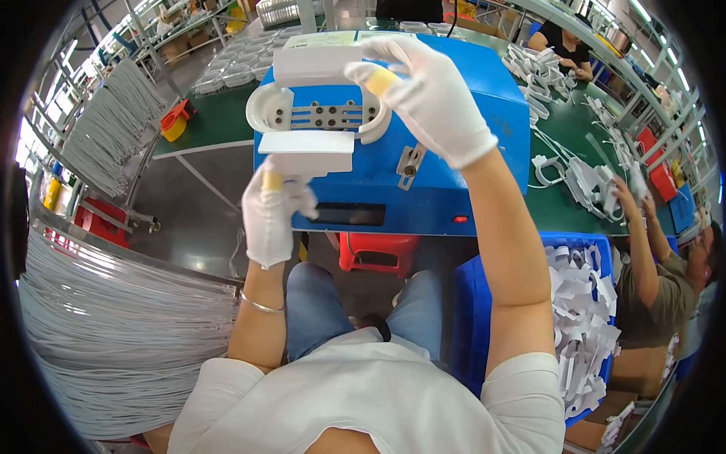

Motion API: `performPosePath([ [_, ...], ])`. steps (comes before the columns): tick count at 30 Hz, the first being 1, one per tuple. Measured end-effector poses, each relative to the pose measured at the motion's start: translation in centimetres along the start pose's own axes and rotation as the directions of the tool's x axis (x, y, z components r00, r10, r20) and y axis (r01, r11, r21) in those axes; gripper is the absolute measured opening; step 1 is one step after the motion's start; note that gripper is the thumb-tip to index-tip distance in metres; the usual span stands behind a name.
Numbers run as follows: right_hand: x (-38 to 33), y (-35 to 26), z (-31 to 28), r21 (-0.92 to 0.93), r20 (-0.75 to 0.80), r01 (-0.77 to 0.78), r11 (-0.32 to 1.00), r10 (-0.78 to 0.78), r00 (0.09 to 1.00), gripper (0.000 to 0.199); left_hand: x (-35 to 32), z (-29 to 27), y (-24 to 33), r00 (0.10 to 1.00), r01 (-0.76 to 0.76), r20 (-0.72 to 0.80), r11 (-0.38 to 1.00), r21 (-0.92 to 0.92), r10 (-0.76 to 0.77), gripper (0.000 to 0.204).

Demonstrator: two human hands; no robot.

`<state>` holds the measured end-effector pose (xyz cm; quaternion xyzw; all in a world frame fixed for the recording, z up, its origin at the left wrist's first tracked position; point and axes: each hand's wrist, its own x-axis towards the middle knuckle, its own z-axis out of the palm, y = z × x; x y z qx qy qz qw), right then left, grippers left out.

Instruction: Operating an industrial wire processing machine to bundle and prepare electrical wires.

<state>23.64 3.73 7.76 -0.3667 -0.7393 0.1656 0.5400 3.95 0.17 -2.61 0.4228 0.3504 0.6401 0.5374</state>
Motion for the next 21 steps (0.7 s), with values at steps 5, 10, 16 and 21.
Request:
performPosePath([
  [5, 1.1, -1.1, 0.5, -0.021, 0.153, -0.156, 0.988, 0.157, 0.976, 0.017, -0.1, 1.3, 0.6, 0.966, 0.039, 0.256, 0.998, -0.057, -0.023, 0.041],
  [10, 0.5, -0.4, 1.0, -0.031, 0.134, -0.080, 0.996, 0.083, 0.988, 0.012, 1.5, -0.4, -0.6, 0.895, 0.092, 0.445, 0.988, -0.126, -0.026, 0.040],
  [16, 0.5, -0.8, 0.6, -0.097, 0.140, -0.154, 0.983, 0.167, 0.976, 0.016, 2.0, -0.1, -0.2, 0.868, 0.207, 0.479, 0.972, -0.111, -0.130, 0.036],
  [21, 0.3, -1.4, 1.4, -0.222, 0.096, 0.104, 0.969, -0.084, 0.992, 0.043, 0.4, -2.5, 0.8, 0.893, 0.212, 0.400, 0.977, 0.029, -0.205, 0.039],
])
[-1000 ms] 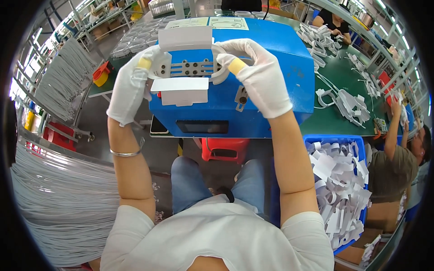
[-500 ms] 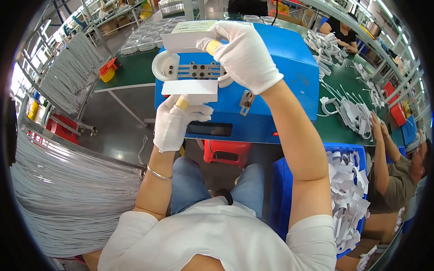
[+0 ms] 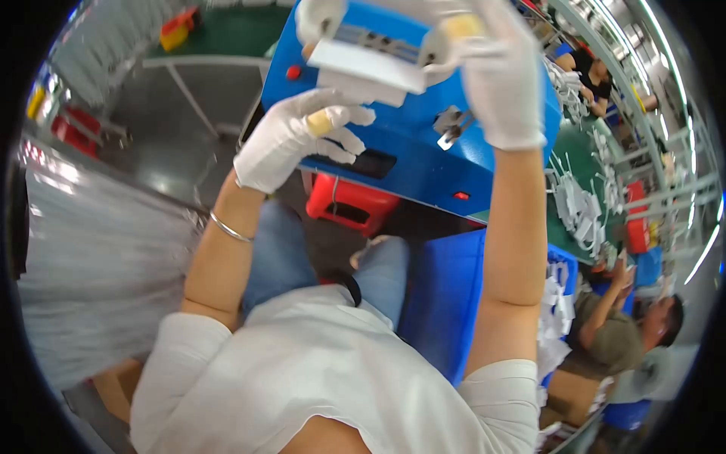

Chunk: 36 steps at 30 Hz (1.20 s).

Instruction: Operating an industrial wire processing machine to bundle and prepare electrical wires.

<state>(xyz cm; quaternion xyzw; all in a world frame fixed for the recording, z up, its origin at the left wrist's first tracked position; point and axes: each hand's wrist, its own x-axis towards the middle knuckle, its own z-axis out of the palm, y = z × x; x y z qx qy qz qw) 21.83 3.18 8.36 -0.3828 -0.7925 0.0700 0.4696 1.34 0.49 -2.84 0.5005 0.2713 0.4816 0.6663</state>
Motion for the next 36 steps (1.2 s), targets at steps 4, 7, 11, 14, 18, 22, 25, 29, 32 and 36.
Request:
performPosePath([
  [4, -4.8, -0.7, -3.4, -0.469, -0.261, -0.020, 0.883, -0.116, 0.958, 0.033, -2.3, -1.3, -1.3, 0.996, 0.084, 0.004, 0.996, 0.022, -0.084, 0.036],
  [7, -11.2, -0.4, -2.5, 0.171, -0.413, -0.240, 0.955, 0.291, 0.863, 0.038, -6.6, -5.8, -2.7, 0.940, -0.073, -0.321, 0.986, 0.153, 0.120, 0.024],
  [11, -19.1, 0.6, 2.2, 0.468, 0.214, -0.565, 0.679, 0.533, 0.819, 0.031, -13.9, -13.5, -2.0, 0.333, -0.079, -0.713, 0.772, 0.630, 0.616, 0.025],
  [14, -25.2, 0.1, 4.8, 0.281, 0.368, -0.824, 0.491, 0.738, 0.565, 0.029, -17.0, -14.2, 0.7, 0.078, 0.194, -0.660, 0.638, 0.745, 0.747, 0.031],
  [18, -27.3, -1.9, 6.0, -0.004, 0.532, -0.721, 0.693, 0.612, 0.585, 0.014, -16.9, -13.1, 2.1, -0.026, 0.079, -0.629, 0.629, 0.773, 0.777, 0.026],
  [22, -21.0, -2.6, 9.6, 0.096, 0.444, -0.509, 0.855, 0.421, 0.791, 0.012, -15.7, -12.2, 2.2, 0.249, -0.028, -0.606, 0.631, 0.775, 0.755, 0.019],
  [25, -17.2, -3.0, 9.4, 0.116, 0.404, -0.383, 0.916, 0.309, 0.861, 0.013, -12.5, -9.4, -0.2, 0.455, -0.017, -0.557, 0.632, 0.775, 0.695, 0.020],
  [29, -18.7, -3.7, 9.0, 0.079, 0.428, -0.455, 0.887, 0.382, 0.819, 0.013, -7.4, -6.0, -5.3, 0.723, -0.126, -0.382, 0.654, 0.746, 0.575, 0.022],
  [32, -21.8, -3.0, 9.6, -0.065, 0.464, -0.459, 0.886, 0.434, 0.772, 0.014, -6.2, -4.0, -9.7, 0.839, -0.242, -0.237, 0.726, 0.644, 0.490, 0.025],
  [36, -23.9, -1.4, 8.6, -0.191, 0.377, -0.499, 0.845, 0.533, 0.758, 0.013, -5.9, -3.4, -10.9, 0.867, -0.255, -0.171, 0.711, 0.655, 0.468, 0.023],
])
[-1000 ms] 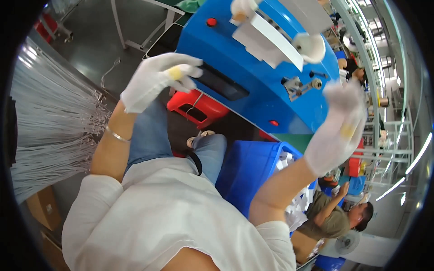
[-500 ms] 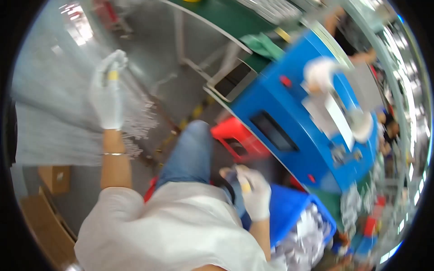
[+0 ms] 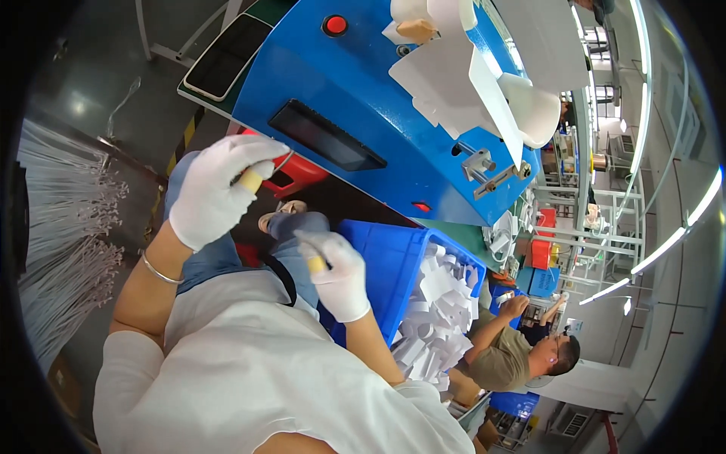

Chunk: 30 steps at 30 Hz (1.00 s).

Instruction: Operating an industrial wire processing machine to bundle and prepare electrical wires.

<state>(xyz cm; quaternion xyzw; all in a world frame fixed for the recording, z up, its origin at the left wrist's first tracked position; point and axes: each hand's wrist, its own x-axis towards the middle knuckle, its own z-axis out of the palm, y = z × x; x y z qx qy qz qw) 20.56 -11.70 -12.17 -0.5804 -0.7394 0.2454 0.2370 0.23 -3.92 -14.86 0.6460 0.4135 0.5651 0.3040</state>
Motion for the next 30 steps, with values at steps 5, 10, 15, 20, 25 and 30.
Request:
performPosePath([
  [5, 2.5, -1.5, -3.1, 0.130, -0.220, -0.015, 0.991, 0.044, 0.974, 0.019, 2.9, -2.7, 1.6, 0.984, -0.133, -0.103, 0.987, 0.090, 0.142, 0.025],
  [10, 4.2, -3.1, -4.3, -0.023, -0.558, 0.208, 0.978, -0.185, 0.809, 0.020, 6.7, -2.5, 3.4, 0.866, -0.372, -0.266, 0.902, 0.221, 0.423, 0.028],
  [15, 6.9, -4.6, -8.4, -0.428, -0.801, 0.190, 0.883, -0.468, 0.374, 0.035, 9.8, -0.6, 1.8, 0.792, -0.483, -0.293, 0.843, 0.237, 0.536, 0.022],
  [20, 10.8, -8.0, -10.8, -0.550, -0.654, 0.108, 0.828, -0.507, 0.562, 0.044, 14.4, 1.3, 3.9, 0.744, -0.559, -0.250, 0.782, 0.276, 0.620, 0.016],
  [25, 11.7, -6.4, -13.5, -0.829, -0.283, 0.195, 0.525, -0.693, 0.663, 0.045, 16.0, 1.4, 6.2, 0.653, -0.661, -0.188, 0.673, 0.331, 0.734, 0.012],
  [30, 12.3, -6.0, -14.2, -0.652, -0.384, 0.297, 0.698, -0.641, 0.665, 0.049, 17.8, 1.0, 8.0, 0.532, -0.766, -0.111, 0.533, 0.358, 0.839, 0.010],
])
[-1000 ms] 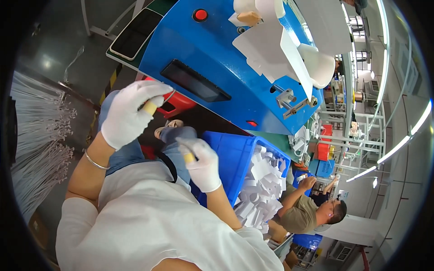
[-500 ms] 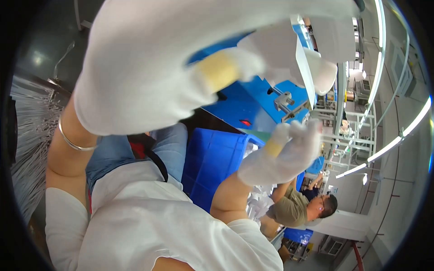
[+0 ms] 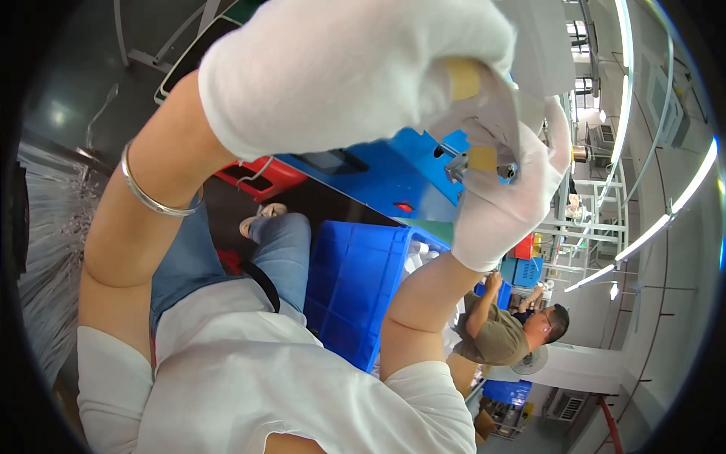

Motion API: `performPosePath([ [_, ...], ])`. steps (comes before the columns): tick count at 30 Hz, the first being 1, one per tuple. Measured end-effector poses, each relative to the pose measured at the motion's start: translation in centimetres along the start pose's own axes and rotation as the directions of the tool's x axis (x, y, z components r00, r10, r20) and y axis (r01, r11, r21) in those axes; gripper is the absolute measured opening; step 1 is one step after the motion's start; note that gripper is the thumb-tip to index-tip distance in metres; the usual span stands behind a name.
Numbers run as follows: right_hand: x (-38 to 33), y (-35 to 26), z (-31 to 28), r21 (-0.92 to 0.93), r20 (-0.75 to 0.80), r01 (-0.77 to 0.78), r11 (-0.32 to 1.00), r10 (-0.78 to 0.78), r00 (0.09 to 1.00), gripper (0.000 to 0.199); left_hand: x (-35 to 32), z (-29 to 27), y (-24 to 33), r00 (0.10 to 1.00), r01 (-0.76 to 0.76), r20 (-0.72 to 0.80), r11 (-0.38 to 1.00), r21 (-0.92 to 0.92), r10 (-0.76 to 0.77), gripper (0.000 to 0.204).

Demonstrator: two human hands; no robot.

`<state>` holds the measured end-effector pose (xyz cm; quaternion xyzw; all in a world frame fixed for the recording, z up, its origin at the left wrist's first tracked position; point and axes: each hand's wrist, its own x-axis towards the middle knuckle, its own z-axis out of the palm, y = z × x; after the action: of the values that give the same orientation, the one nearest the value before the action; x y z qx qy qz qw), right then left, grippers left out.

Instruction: Operating an industrial wire processing machine to bundle and prepare electrical wires.

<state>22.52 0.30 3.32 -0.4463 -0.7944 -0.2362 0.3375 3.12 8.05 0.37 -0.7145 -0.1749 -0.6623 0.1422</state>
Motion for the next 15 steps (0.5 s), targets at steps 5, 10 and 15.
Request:
performPosePath([
  [5, 1.2, -0.6, -0.1, -0.029, -0.082, 0.032, 0.999, -0.034, 0.996, 0.044, 1.1, -2.1, 0.8, 0.984, -0.173, 0.075, 0.961, 0.217, 0.160, 0.013],
  [10, 1.5, -2.9, -1.1, -0.088, -0.192, 0.043, 0.995, -0.060, 0.980, 0.040, 3.0, -3.7, 2.1, 0.965, -0.242, 0.191, 0.887, 0.393, 0.179, 0.012],
  [15, 1.1, -5.7, -3.7, -0.074, -0.221, -0.059, 0.996, 0.041, 0.974, 0.033, 4.8, -6.9, 4.9, 0.877, -0.010, 0.478, 0.993, 0.119, -0.048, 0.017],
])
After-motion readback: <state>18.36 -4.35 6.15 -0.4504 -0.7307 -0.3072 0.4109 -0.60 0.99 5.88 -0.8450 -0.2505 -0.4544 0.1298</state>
